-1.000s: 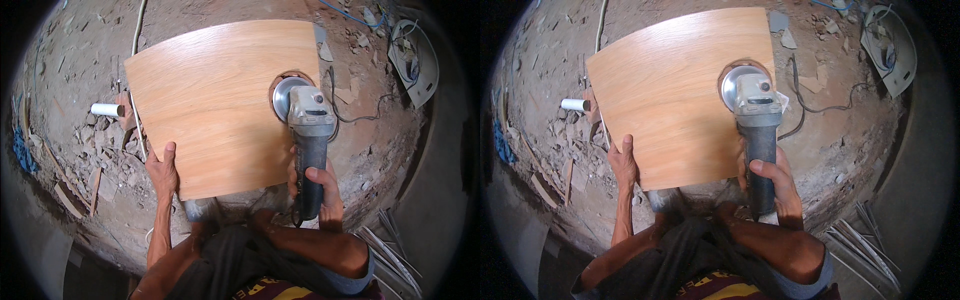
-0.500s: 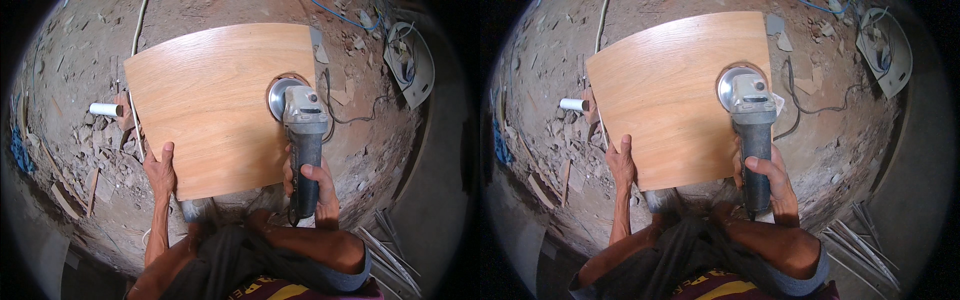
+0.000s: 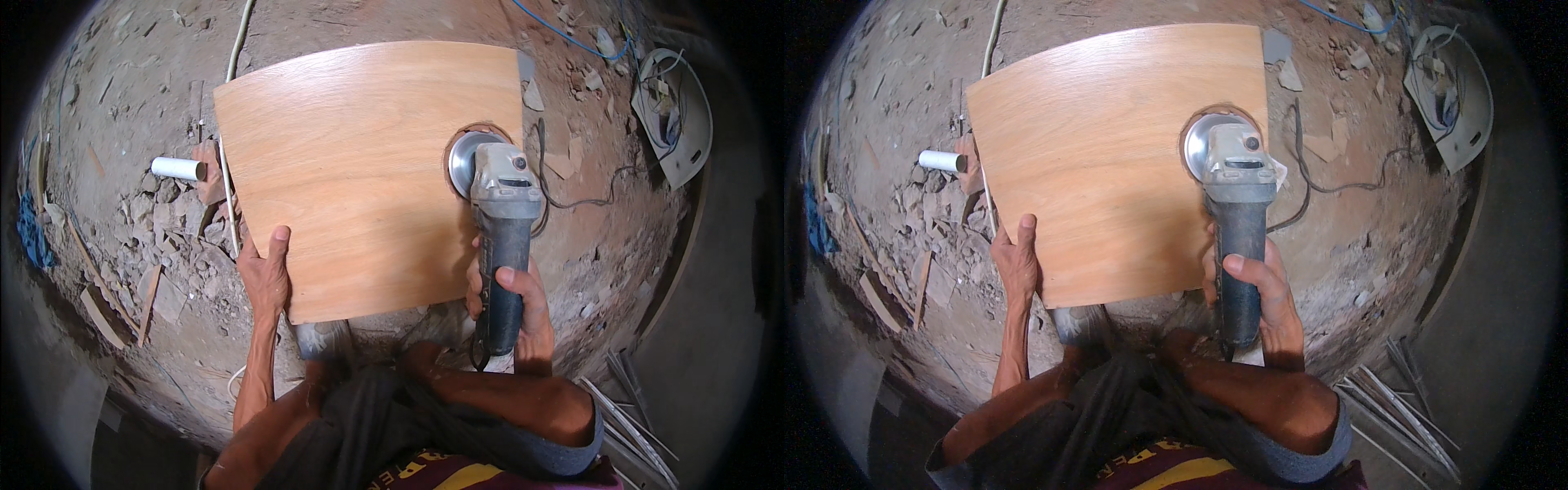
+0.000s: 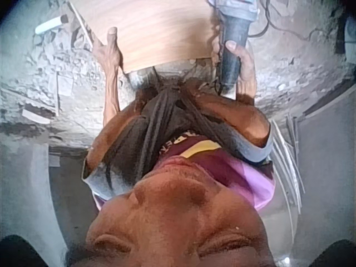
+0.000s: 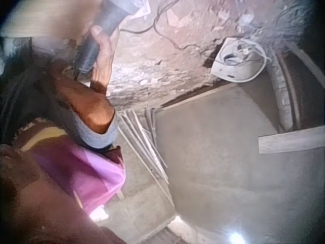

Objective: The person uses an angle grinder to cut a circular hole into a rectangular wooden board. They hold the board steady with one hand while guiding the grinder along a pre-marked circle with the other, progressively cutting through the wood until the center piece is removed.

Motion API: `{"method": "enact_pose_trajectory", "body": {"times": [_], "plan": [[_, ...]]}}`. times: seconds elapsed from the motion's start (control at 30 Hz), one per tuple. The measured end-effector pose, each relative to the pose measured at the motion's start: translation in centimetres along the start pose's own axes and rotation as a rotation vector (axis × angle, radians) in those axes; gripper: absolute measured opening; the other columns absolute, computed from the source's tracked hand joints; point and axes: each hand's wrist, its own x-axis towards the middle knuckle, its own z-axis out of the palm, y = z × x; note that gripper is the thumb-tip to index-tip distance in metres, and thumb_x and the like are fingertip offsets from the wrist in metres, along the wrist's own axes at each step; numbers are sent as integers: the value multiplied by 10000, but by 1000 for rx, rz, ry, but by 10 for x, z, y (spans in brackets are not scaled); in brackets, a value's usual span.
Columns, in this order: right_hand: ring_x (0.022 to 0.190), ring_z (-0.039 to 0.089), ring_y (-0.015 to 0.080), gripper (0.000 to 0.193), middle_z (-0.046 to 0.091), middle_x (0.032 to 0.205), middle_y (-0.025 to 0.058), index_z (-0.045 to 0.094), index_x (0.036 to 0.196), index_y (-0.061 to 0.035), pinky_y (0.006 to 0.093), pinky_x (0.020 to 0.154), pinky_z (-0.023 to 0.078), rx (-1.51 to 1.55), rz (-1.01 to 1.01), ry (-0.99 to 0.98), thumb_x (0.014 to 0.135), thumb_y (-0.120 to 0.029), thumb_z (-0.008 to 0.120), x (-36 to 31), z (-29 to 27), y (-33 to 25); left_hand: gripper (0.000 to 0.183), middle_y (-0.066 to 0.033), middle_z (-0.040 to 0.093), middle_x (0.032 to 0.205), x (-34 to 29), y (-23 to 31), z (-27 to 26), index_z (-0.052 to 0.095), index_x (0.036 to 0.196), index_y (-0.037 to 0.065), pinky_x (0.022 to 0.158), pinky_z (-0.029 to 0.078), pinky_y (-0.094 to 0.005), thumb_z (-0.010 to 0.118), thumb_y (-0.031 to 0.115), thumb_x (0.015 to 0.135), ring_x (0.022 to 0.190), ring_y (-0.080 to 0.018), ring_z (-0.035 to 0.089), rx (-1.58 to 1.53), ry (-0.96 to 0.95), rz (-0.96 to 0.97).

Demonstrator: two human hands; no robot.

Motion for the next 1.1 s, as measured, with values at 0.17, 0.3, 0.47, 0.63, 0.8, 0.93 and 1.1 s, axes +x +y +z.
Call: {"method": "enact_pose_trajectory", "body": {"times": [0.17, 0.3, 0.47, 0.63, 0.8, 0.93, 1.1], "plan": [[616, 668, 238, 742, 664, 863, 146, 516, 1436, 29, 362, 549, 547, 37, 12, -6, 867, -335, 823, 0, -1, 3, 582, -167, 801, 1207, -1, 0, 0, 707, 1352, -93, 1003, 559, -384, 802, 405, 1066, 1095, -220, 719, -30, 20, -15], [533, 612, 228, 758, 640, 825, 135, 494, 1468, 7, 370, 493, 501, 58, 7, 9, 878, -335, 823, -3, -1, 6, 599, -169, 805, 1190, -1, 6, 2, 716, 1337, -95, 994, 562, -387, 805, 428, 1060, 1090, -223, 722, -26, 16, -6], [639, 682, 241, 739, 669, 874, 152, 522, 1436, 36, 361, 548, 549, 55, 18, -7, 858, -310, 826, -6, 0, 2, 614, -173, 806, 1195, -1, 5, 0, 714, 1345, -96, 995, 564, -391, 813, 436, 1054, 1092, -227, 724, -4, 9, -37], [639, 683, 241, 759, 670, 876, 153, 518, 1432, 41, 364, 550, 556, 28, 2, -3, 844, -315, 840, -4, 3, 0, 620, -177, 806, 1204, -1, 5, 0, 706, 1364, -96, 1002, 563, -391, 814, 430, 1054, 1097, -226, 724, -24, 9, -35], [524, 643, 239, 765, 663, 817, 144, 500, 1451, 24, 375, 506, 559, 23, -26, 19, 859, -329, 832, -1, 1, 3, 611, -173, 806, 1208, -1, 7, 2, 707, 1370, -90, 1006, 562, -391, 812, 424, 1056, 1102, -226, 722, -29, 5, -35], [533, 655, 244, 769, 663, 815, 146, 501, 1450, 21, 376, 499, 558, 23, -20, 30, 851, -325, 836, 0, 2, 4, 597, -168, 804, 1210, 0, 6, 1, 709, 1369, -86, 1006, 562, -390, 809, 414, 1059, 1105, -222, 720, -22, 2, -27], [657, 678, 250, 738, 673, 875, 157, 536, 1412, 31, 368, 580, 553, 13, 7, 17, 836, -316, 840, -1, 5, 0, 620, -167, 796, 1225, 0, 7, 0, 694, 1387, -91, 1009, 556, -384, 784, 434, 1070, 1112, -220, 709, -7, -11, -35]]}}
